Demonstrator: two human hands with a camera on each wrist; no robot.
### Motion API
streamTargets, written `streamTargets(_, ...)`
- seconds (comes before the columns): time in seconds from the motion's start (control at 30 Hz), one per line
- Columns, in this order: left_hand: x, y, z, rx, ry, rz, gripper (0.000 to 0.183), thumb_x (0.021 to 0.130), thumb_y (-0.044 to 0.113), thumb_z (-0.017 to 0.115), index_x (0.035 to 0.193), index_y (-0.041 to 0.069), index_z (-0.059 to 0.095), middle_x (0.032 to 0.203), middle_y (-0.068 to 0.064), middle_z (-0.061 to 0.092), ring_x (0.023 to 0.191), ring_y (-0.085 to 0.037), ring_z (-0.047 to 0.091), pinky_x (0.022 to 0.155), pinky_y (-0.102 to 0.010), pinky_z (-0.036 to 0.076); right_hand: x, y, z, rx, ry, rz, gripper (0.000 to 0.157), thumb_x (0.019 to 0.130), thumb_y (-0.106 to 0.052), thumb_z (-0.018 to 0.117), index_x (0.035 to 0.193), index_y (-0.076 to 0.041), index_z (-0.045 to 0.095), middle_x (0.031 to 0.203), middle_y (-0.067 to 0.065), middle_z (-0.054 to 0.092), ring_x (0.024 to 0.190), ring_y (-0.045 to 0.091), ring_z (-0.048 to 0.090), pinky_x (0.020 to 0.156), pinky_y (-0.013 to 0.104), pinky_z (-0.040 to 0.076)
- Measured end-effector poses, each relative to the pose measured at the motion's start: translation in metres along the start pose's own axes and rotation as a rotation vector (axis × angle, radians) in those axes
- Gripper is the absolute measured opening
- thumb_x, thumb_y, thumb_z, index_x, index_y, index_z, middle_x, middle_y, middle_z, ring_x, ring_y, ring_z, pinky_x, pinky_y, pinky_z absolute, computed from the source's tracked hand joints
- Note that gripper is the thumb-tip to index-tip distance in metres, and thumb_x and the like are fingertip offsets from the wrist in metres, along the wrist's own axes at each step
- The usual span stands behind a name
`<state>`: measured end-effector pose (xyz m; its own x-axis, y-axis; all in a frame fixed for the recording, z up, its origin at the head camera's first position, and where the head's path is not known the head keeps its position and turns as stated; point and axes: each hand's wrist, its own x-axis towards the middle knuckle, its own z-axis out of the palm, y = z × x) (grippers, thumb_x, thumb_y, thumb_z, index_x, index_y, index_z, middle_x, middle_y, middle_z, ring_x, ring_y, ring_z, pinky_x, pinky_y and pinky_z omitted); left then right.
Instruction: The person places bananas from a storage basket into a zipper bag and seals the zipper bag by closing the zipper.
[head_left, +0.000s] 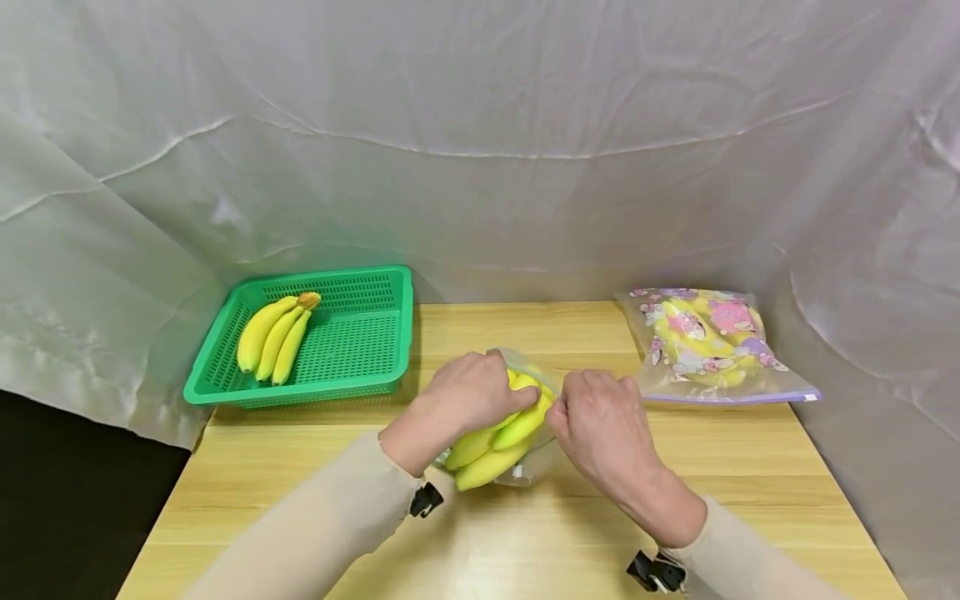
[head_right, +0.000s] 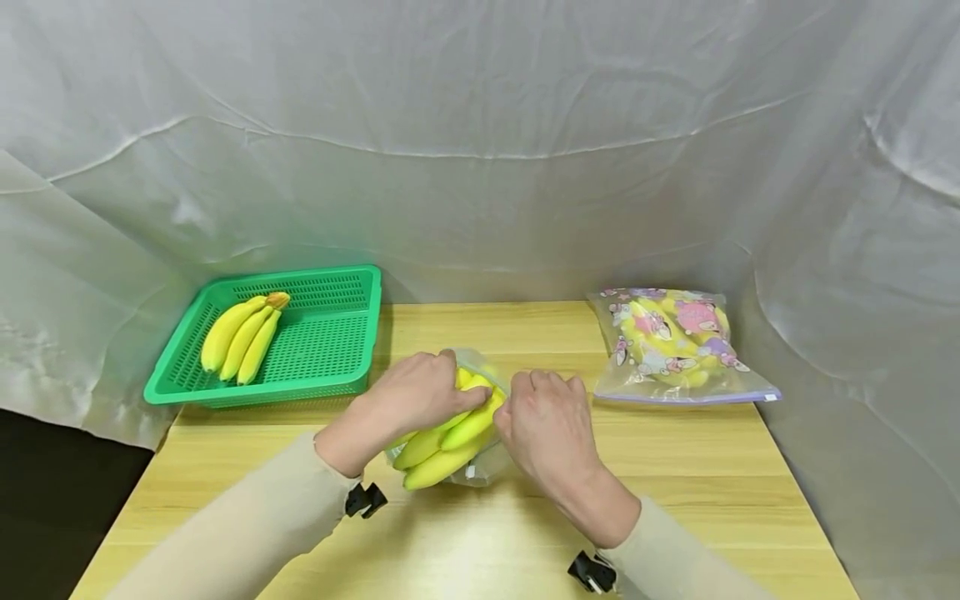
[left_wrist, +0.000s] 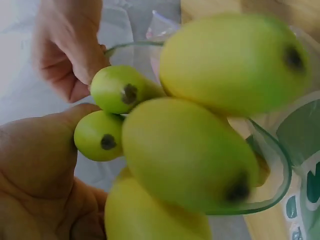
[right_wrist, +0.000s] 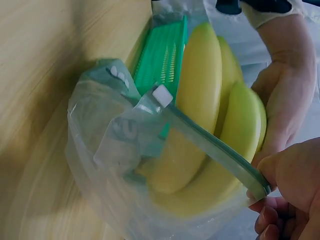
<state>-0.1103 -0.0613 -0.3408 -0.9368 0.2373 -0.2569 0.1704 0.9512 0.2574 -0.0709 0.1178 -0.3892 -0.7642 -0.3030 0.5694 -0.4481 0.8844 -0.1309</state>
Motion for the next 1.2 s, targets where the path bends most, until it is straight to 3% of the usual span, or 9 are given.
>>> streamTargets(0.1, 0.008, 0.004, 0.003, -0.018, 0.015, -0.057, 0.083, 0.084, 0.064, 0.051, 0.135, -0.001, 0.043, 0.08, -0.009, 0.06, 0.064, -0.021, 0.056, 0.056, -0.032, 0.044, -0.001, -0.002, 0.001, 0.025, -0.039, 0.021, 0.022, 0.073, -0.009, 0.057, 0.059, -0.017, 0.042, 0.055, -0.006, 0.035, 0.05, 0.012, 0.03, 0.053, 0.029, 0.026)
streamTargets(0.2, 0.012, 0.006, 0.006, -0.046, -0.006, -0.065, 0.097, 0.084, 0.067, 0.051, 0.148, -0.002, 0.026, 0.094, -0.014, 0.064, 0.071, -0.022, 0.059, 0.06, -0.033, 0.047, -0.001, -0.003, 0.002, 0.064, -0.102, 0.075, 0.021, 0.076, -0.01, 0.058, 0.061, -0.016, 0.045, 0.057, -0.006, 0.039, 0.052, 0.013, 0.034, 0.053, 0.029, 0.028)
streamTargets(0.3, 0.011, 0.005, 0.008, -0.115, -0.066, -0.032, 0.101, 0.083, 0.066, 0.058, 0.149, -0.001, 0.022, 0.1, -0.016, 0.065, 0.072, -0.021, 0.061, 0.059, -0.032, 0.05, 0.001, -0.002, 0.003, 0.101, -0.154, 0.126, 0.02, 0.081, -0.012, 0.059, 0.064, -0.016, 0.048, 0.059, -0.005, 0.043, 0.054, 0.013, 0.037, 0.054, 0.03, 0.033)
streamTargets(0.47, 0.007, 0.0, 0.009, -0.212, -0.151, 0.04, 0.1, 0.08, 0.059, 0.067, 0.147, 0.002, 0.021, 0.091, -0.011, 0.063, 0.067, -0.019, 0.061, 0.056, -0.031, 0.052, 0.002, 0.001, 0.002, 0.136, -0.186, 0.168, 0.021, 0.083, -0.012, 0.06, 0.065, -0.015, 0.049, 0.061, -0.004, 0.044, 0.055, 0.013, 0.039, 0.055, 0.03, 0.037)
streamTargets(0.6, 0.011, -0.003, 0.01, -0.228, -0.125, 0.024, 0.098, 0.084, 0.062, 0.059, 0.147, -0.002, 0.02, 0.095, -0.012, 0.064, 0.073, -0.019, 0.061, 0.065, -0.032, 0.051, 0.001, -0.004, -0.001, 0.206, -0.211, 0.182, 0.018, 0.08, -0.009, 0.057, 0.066, -0.016, 0.048, 0.062, -0.004, 0.044, 0.056, 0.011, 0.039, 0.053, 0.026, 0.036)
streamTargets(0.73, 0.02, -0.005, 0.013, -0.275, -0.116, -0.037, 0.106, 0.086, 0.063, 0.052, 0.152, -0.005, 0.005, 0.1, -0.016, 0.067, 0.079, -0.022, 0.063, 0.075, -0.036, 0.052, 0.001, -0.008, -0.004, 0.274, -0.233, 0.201, 0.016, 0.081, -0.007, 0.055, 0.069, -0.016, 0.049, 0.066, -0.004, 0.047, 0.059, 0.009, 0.041, 0.052, 0.023, 0.037)
streamTargets(0.9, 0.023, -0.008, 0.017, -0.366, -0.165, -0.029, 0.106, 0.089, 0.069, 0.045, 0.155, 0.0, -0.001, 0.127, -0.023, 0.062, 0.103, -0.026, 0.065, 0.092, -0.043, 0.051, 0.004, -0.004, -0.001, 0.284, -0.25, 0.253, 0.014, 0.085, -0.009, 0.055, 0.073, -0.014, 0.051, 0.069, -0.002, 0.049, 0.06, 0.011, 0.044, 0.053, 0.024, 0.04)
streamTargets(1.1, 0.011, -0.012, 0.011, -0.552, -0.226, 0.097, 0.106, 0.082, 0.05, 0.071, 0.156, 0.011, 0.005, 0.11, -0.008, 0.066, 0.094, -0.017, 0.063, 0.091, -0.038, 0.049, 0.005, 0.003, 0.002, 0.272, -0.26, 0.31, 0.013, 0.084, -0.011, 0.055, 0.072, -0.014, 0.05, 0.067, 0.0, 0.048, 0.057, 0.013, 0.044, 0.05, 0.025, 0.038)
streamTargets(1.2, 0.006, -0.009, 0.01, -0.516, -0.166, 0.126, 0.108, 0.077, 0.045, 0.079, 0.154, 0.011, 0.013, 0.119, -0.007, 0.062, 0.101, -0.017, 0.061, 0.092, -0.038, 0.049, 0.004, 0.004, 0.001, 0.28, -0.262, 0.315, 0.012, 0.084, -0.011, 0.056, 0.073, -0.014, 0.051, 0.068, 0.0, 0.05, 0.057, 0.012, 0.044, 0.05, 0.025, 0.038)
